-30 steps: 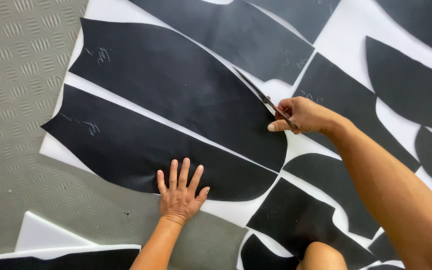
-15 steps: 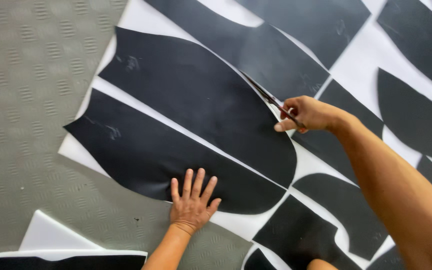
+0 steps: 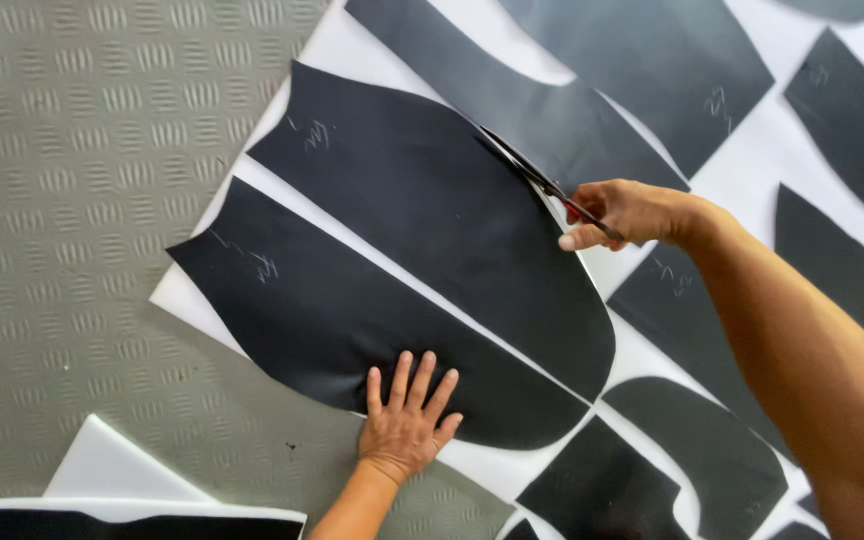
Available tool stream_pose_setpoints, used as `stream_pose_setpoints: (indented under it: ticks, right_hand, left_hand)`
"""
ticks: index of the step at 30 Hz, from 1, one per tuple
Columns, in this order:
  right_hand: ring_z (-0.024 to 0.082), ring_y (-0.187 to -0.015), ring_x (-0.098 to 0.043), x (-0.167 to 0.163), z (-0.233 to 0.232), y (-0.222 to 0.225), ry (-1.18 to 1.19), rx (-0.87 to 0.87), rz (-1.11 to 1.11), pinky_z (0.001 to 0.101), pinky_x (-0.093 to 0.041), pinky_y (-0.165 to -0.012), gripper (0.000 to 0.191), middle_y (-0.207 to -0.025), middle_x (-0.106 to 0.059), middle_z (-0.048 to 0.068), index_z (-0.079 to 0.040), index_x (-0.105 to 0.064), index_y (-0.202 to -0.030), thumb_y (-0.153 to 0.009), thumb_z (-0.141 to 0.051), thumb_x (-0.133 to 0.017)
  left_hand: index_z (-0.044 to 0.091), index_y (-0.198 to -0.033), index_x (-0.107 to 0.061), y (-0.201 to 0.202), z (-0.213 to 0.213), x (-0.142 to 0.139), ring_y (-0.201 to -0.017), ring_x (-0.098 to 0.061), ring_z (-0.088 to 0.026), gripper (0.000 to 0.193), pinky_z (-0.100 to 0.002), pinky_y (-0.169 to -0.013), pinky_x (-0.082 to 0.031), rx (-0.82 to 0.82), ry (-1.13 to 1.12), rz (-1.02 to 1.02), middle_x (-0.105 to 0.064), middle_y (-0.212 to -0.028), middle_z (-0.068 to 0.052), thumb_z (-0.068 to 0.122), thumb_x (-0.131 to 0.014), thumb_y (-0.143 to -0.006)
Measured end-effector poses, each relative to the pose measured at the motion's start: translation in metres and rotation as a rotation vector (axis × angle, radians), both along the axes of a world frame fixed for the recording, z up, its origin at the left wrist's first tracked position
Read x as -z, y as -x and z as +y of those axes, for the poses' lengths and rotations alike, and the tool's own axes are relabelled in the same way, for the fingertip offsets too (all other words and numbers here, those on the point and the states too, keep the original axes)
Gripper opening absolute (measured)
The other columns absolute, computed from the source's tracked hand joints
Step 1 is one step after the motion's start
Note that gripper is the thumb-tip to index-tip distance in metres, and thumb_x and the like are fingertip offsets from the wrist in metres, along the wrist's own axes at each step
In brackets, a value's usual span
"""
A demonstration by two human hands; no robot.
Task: The person uses scissors to cut black material laid on a white sheet on the floor. They hold the material with one hand and cut along marked outlines with the other, separating individual pieces and stacking them.
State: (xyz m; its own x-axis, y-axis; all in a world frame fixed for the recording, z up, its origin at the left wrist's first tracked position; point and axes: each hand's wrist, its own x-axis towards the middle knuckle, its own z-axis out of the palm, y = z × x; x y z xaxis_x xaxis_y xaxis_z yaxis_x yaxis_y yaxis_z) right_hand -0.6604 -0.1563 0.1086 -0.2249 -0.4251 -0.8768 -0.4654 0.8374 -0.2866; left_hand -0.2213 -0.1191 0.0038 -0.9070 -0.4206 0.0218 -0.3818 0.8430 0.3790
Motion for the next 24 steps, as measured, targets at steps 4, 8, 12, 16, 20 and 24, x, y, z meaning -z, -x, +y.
stream_pose_setpoints:
  ticks: [4, 8, 12, 16, 20, 24]
  right_hand:
    - [0.02, -0.078, -0.065, 0.006, -0.029, -0.005, 0.036, 0.007, 0.015, 0.0365, -0.054, -0.069, 0.063, -0.086, -0.07, 0.008, -0.008, -0.07, -0.103, -0.063, -0.055, -0.085]
    - [0.029, -0.076, -0.063, 0.006, -0.048, -0.009, 0.005, -0.014, 0.019, 0.0399, -0.054, -0.068, 0.065, -0.085, -0.069, 0.014, -0.004, -0.072, -0.103, -0.062, -0.053, -0.086]
    - [0.02, -0.076, -0.064, 0.0, -0.071, -0.009, 0.051, -0.039, -0.031, 0.0378, -0.057, -0.068, 0.061, -0.083, -0.065, 0.009, -0.007, -0.069, -0.102, -0.064, -0.052, -0.087]
    - [0.022, -0.072, -0.065, -0.003, -0.104, -0.013, 0.02, -0.099, 0.049, 0.0384, -0.057, -0.069, 0.063, -0.082, -0.065, 0.009, -0.007, -0.069, -0.102, -0.064, -0.054, -0.086]
    - [0.028, -0.07, -0.062, -0.005, -0.125, -0.019, -0.008, -0.118, 0.079, 0.0444, -0.056, -0.068, 0.069, -0.08, -0.064, 0.015, -0.004, -0.071, -0.101, -0.059, -0.056, -0.087]
    - [0.024, -0.073, -0.066, -0.005, -0.147, -0.022, 0.019, -0.161, 0.032, 0.0424, -0.061, -0.073, 0.07, -0.084, -0.067, 0.008, -0.008, -0.068, -0.105, -0.059, -0.058, -0.085]
  left_hand:
    - [0.027, -0.156, -0.04, -0.002, -0.005, -0.001, -0.152, -0.021, -0.034, 0.068, -0.065, -0.117, -0.014, 0.002, -0.014, 0.002, -0.026, -0.166, -0.01, 0.059, -0.05, -0.097]
    - [0.026, -0.156, -0.04, -0.005, -0.01, -0.004, -0.152, -0.021, -0.035, 0.068, -0.064, -0.118, -0.014, 0.007, -0.009, 0.008, -0.025, -0.166, -0.01, 0.059, -0.05, -0.098]
    - [0.026, -0.156, -0.038, -0.006, -0.016, -0.007, -0.153, -0.019, -0.033, 0.068, -0.064, -0.118, -0.013, -0.013, -0.026, 0.024, -0.024, -0.166, -0.009, 0.059, -0.048, -0.097]
    - [0.025, -0.158, -0.034, -0.008, -0.02, -0.006, -0.153, -0.016, -0.033, 0.07, -0.062, -0.118, -0.012, -0.001, -0.043, 0.01, -0.019, -0.167, -0.01, 0.059, -0.045, -0.098]
    - [0.025, -0.159, -0.031, -0.011, -0.022, -0.003, -0.153, -0.014, -0.033, 0.07, -0.062, -0.119, -0.01, -0.001, -0.037, -0.004, -0.016, -0.168, -0.009, 0.059, -0.043, -0.098]
    - [0.025, -0.158, -0.031, -0.012, -0.023, -0.002, -0.153, -0.013, -0.033, 0.07, -0.062, -0.119, -0.009, -0.005, -0.051, -0.001, -0.017, -0.168, -0.009, 0.059, -0.043, -0.098]
